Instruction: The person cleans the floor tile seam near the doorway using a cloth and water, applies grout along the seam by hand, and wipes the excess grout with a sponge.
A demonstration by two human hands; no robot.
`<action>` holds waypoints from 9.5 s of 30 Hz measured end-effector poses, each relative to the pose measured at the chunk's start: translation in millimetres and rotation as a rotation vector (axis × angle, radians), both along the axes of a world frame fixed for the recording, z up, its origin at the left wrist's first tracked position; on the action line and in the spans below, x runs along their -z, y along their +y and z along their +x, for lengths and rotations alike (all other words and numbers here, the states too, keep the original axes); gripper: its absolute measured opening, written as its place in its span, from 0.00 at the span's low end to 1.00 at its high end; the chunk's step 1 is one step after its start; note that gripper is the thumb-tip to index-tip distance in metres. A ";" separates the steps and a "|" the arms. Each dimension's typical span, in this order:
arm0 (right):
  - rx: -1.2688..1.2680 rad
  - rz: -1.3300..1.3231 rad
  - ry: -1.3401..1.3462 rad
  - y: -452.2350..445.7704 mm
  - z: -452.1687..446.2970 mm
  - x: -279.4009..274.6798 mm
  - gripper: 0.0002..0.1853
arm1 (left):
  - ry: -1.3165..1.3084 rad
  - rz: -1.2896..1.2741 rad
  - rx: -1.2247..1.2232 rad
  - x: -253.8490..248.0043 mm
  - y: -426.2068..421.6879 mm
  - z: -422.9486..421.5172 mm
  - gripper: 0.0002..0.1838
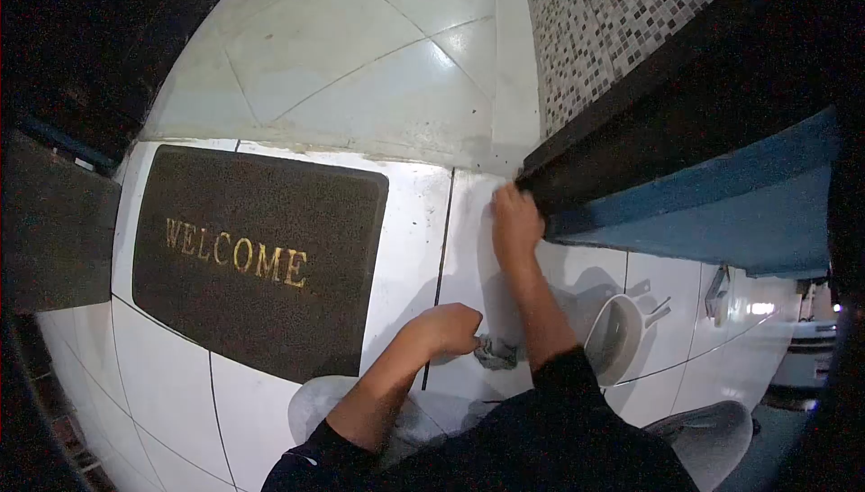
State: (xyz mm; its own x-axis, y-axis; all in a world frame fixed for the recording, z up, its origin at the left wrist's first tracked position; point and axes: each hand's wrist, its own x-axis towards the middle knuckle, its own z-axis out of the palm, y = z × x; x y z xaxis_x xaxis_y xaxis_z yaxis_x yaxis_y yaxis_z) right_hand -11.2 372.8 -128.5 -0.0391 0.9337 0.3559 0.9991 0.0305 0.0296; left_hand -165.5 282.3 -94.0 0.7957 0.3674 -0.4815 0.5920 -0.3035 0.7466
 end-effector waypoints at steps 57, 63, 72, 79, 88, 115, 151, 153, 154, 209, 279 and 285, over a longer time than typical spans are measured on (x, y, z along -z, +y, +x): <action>-0.021 -0.008 0.026 -7.1 -9.5 -4.3 0.08 | -0.009 -0.004 -0.014 -11.9 3.0 -4.3 0.17; -0.096 0.041 0.113 -43.4 -3.5 7.5 0.08 | -0.071 0.035 -0.008 -9.5 3.2 -5.4 0.18; -0.059 0.001 0.170 -27.4 -5.5 -7.3 0.10 | -0.029 0.025 0.002 -9.2 3.0 -5.1 0.18; -0.052 -0.058 0.199 -12.7 -2.5 -15.2 0.04 | -0.034 0.014 -0.032 -8.4 0.0 -4.8 0.17; -0.105 0.034 0.252 -35.2 -4.9 -12.5 0.04 | -0.061 0.030 -0.053 -12.9 -0.2 -5.9 0.17; -0.035 -0.013 0.120 11.1 -6.8 -10.6 0.04 | -0.030 0.028 -0.022 -13.2 0.4 -5.7 0.18; -0.133 -0.225 0.266 -99.0 -33.1 -27.4 0.14 | 0.138 0.091 0.100 -13.2 6.6 -5.8 0.17; -0.104 -0.286 0.312 -103.0 -25.6 -33.4 0.15 | 0.184 0.187 -0.002 -19.4 7.0 -10.7 0.18; -0.144 -0.317 0.359 -104.0 -20.1 -34.0 0.16 | 0.189 0.204 0.013 -17.9 7.0 -12.1 0.18; -0.753 -1.051 0.725 -140.7 80.0 -155.6 0.20 | -0.368 1.068 -0.668 43.6 78.3 96.7 0.06; -0.623 -1.021 0.958 -154.1 76.8 -161.7 0.24 | -0.174 1.241 -0.627 41.4 80.2 101.9 0.02; -0.595 -1.037 0.921 -153.4 71.9 -162.4 0.24 | -0.164 1.188 -0.622 40.3 98.9 102.5 0.03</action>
State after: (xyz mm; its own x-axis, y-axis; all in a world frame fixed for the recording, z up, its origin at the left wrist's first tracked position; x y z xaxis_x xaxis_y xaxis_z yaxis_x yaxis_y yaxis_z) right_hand 60.7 219.4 33.8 -0.6284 0.7081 -0.3221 0.4905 0.0393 -0.8705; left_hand -63.0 381.3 -134.3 0.3637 0.8096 0.4608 0.7965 -0.5267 0.2968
